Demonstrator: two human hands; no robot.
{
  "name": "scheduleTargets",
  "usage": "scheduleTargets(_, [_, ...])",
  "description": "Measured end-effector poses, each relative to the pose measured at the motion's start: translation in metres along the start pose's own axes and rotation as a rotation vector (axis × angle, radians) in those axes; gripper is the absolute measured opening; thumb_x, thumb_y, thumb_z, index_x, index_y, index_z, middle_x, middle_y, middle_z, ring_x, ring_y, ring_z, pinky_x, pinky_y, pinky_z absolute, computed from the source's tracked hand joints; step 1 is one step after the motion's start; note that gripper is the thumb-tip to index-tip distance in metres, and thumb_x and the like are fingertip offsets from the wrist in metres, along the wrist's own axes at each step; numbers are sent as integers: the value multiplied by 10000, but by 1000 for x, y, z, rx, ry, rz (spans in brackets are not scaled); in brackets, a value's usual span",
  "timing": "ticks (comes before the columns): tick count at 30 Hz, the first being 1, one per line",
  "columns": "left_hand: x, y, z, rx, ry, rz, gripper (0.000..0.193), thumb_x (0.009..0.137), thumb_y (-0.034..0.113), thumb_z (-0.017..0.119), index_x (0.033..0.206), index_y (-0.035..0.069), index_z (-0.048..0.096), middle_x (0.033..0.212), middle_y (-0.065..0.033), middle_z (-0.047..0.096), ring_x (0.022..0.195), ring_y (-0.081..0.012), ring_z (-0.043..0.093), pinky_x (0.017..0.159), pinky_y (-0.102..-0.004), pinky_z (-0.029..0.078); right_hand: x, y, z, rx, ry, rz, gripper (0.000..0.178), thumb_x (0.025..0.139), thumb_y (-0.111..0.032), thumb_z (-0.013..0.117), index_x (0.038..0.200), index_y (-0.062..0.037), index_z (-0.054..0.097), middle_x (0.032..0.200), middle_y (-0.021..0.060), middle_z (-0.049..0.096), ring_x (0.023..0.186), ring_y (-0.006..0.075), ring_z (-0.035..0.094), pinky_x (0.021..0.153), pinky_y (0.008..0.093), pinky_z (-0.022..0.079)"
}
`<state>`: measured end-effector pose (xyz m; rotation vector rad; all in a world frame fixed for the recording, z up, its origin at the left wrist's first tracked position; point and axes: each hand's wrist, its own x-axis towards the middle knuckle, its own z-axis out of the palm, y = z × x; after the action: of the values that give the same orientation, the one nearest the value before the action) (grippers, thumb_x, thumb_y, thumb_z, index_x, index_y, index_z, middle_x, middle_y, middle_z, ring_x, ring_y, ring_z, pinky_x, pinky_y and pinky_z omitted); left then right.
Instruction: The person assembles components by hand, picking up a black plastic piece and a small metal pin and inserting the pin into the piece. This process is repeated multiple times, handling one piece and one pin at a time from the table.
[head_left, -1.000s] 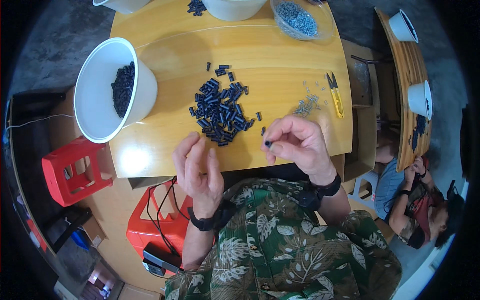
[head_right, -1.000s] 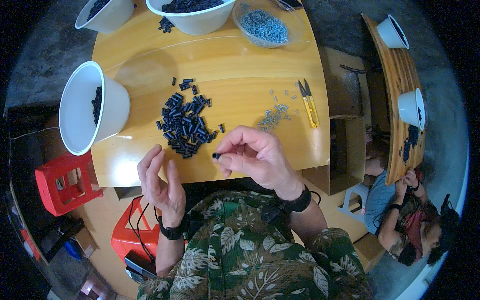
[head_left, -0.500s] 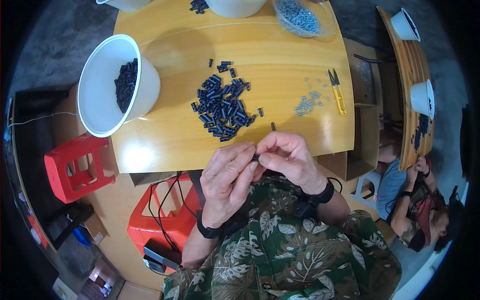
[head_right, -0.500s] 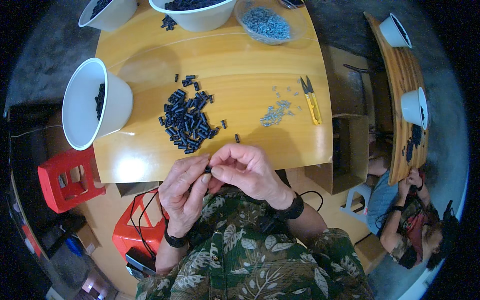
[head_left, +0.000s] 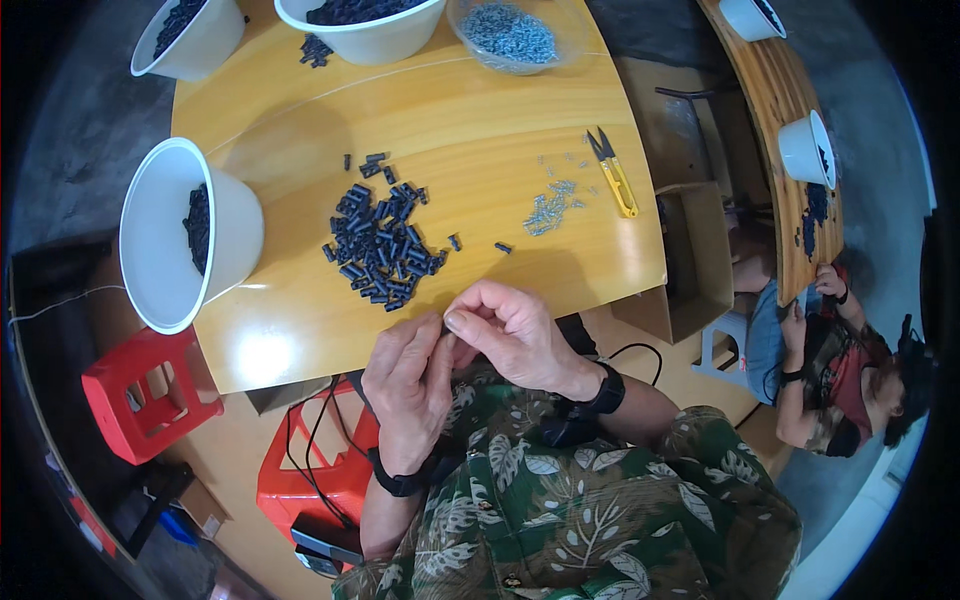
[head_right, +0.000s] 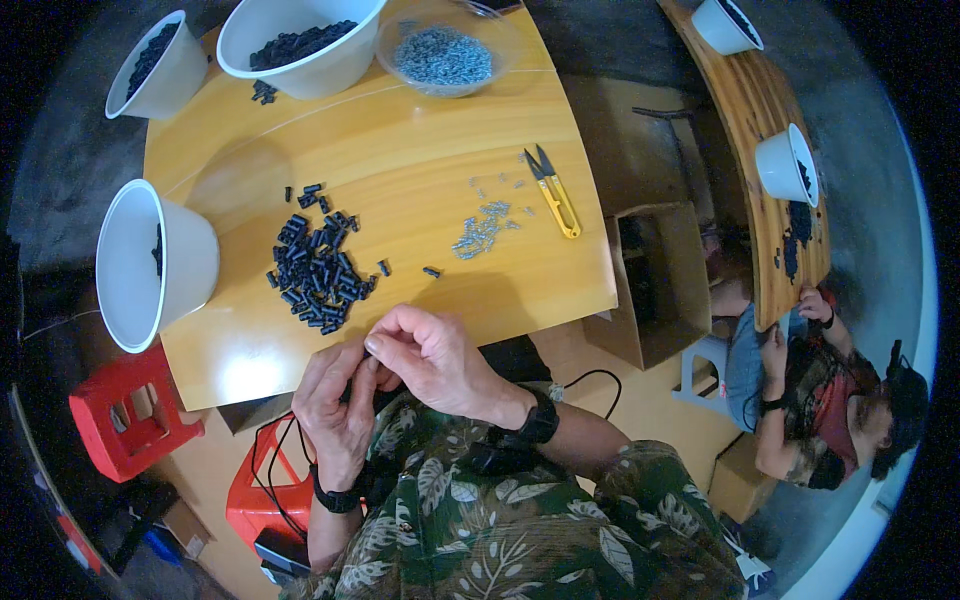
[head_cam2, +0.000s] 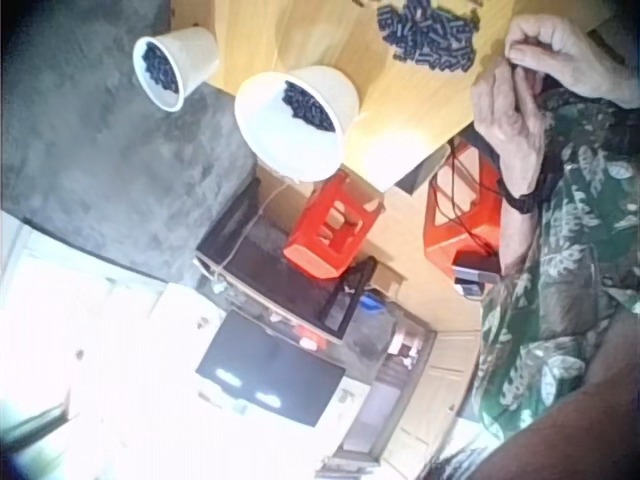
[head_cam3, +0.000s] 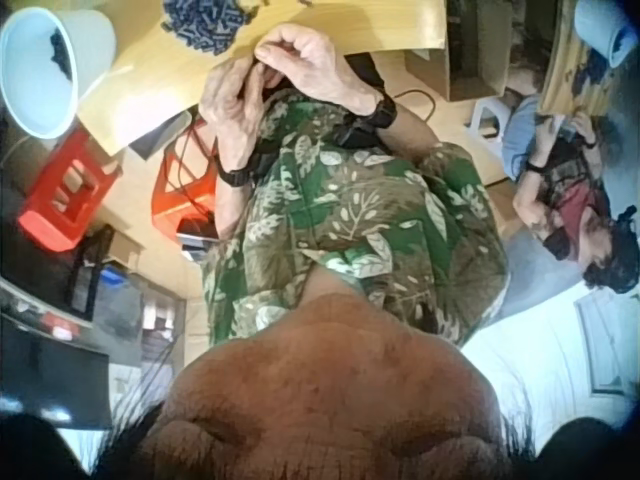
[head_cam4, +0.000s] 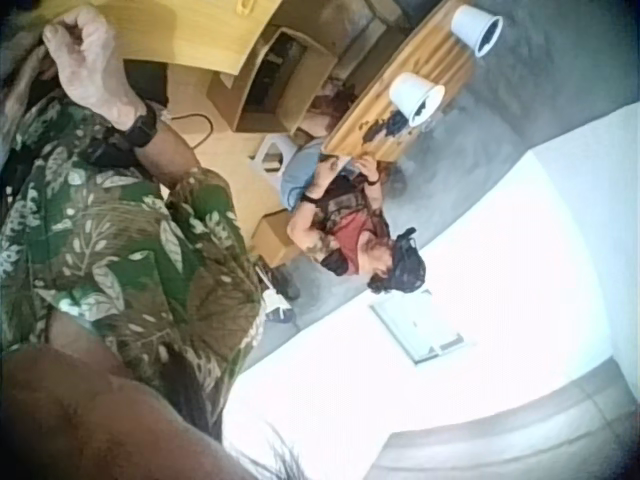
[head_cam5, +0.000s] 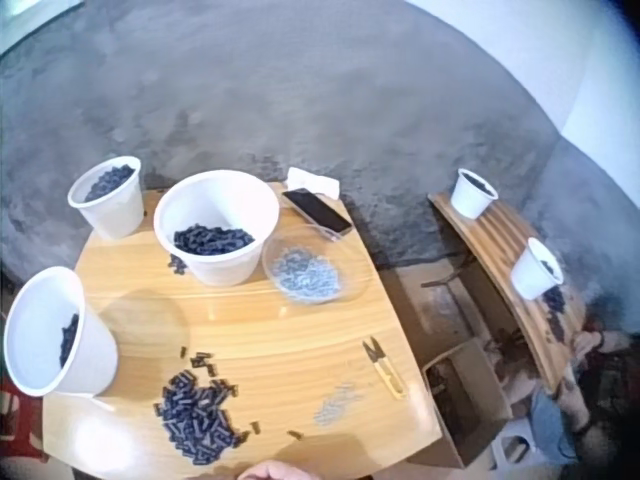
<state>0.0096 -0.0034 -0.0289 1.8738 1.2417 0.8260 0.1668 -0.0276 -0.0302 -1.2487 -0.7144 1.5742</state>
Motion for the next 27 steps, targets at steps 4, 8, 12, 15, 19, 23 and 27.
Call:
scheduleTargets(4, [0, -3, 4, 15, 16, 35, 228, 802, -35, 742, 1025, -19, 705, 977, -158, 699, 881, -293, 680, 784, -361, 544, -3, -3, -5, -127, -15, -54, 147, 1000, -116, 603, 1018, 29, 619, 833, 46, 678, 737, 79, 648, 648, 244, 562])
scheduleTargets(8, [4, -3, 3, 8, 4, 62, 221, 790, -59, 743, 988, 1, 668, 925, -141, 690, 809, -279, 662, 722, -364, 532, -4, -9, -14, -559, 156, -306, 104, 947, -85, 676, 996, 5, 661, 835, 18, 667, 723, 57, 614, 621, 255, 524])
scheduleTargets(12, [3, -6, 3, -23, 5, 26, 220, 789, -64, 744, 973, 12, 652, 905, -130, 686, 771, -267, 643, 691, -355, 517, 16, -14, -43, -940, 428, -645, 122, 847, -40, 718, 959, -38, 671, 848, 102, 605, 756, 275, 627, 649, 357, 514])
scheduleTargets(15, [4, -5, 3, -60, 10, 31, 213, 792, -61, 742, 970, 17, 657, 893, -123, 687, 762, -262, 635, 683, -342, 511, 28, -20, -53, -1077, 544, -642, 149, 814, -39, 731, 954, -39, 680, 895, 90, 592, 810, 278, 622, 687, 372, 515])
scheduleTargets(19, [4, -5, 2, -46, 21, 14, 190, 799, -54, 740, 957, 16, 661, 881, -118, 688, 762, -261, 637, 690, -346, 511, 46, -27, -56, -1285, 473, -656, 125, 812, -60, 703, 937, -57, 692, 887, 82, 567, 835, 269, 590, 724, 394, 489])
scheduleTargets(23, [5, -5, 1, -54, 28, -20, 173, 800, -54, 737, 945, 14, 671, 878, -116, 691, 772, -261, 642, 703, -351, 513, 56, -27, -59, -1367, 405, -700, 103, 775, -55, 665, 876, -73, 659, 865, 78, 543, 843, 276, 565, 749, 416, 456])
scheduleTargets(27, [6, -1, -2, -47, 16, -41, 173, 796, -63, 733, 943, 10, 678, 881, -121, 692, 780, -263, 646, 708, -346, 513, 60, -21, -51, -1444, 419, -628, 106, 815, -86, 729, 906, -77, 674, 870, 56, 563, 844, 272, 586, 754, 399, 466])
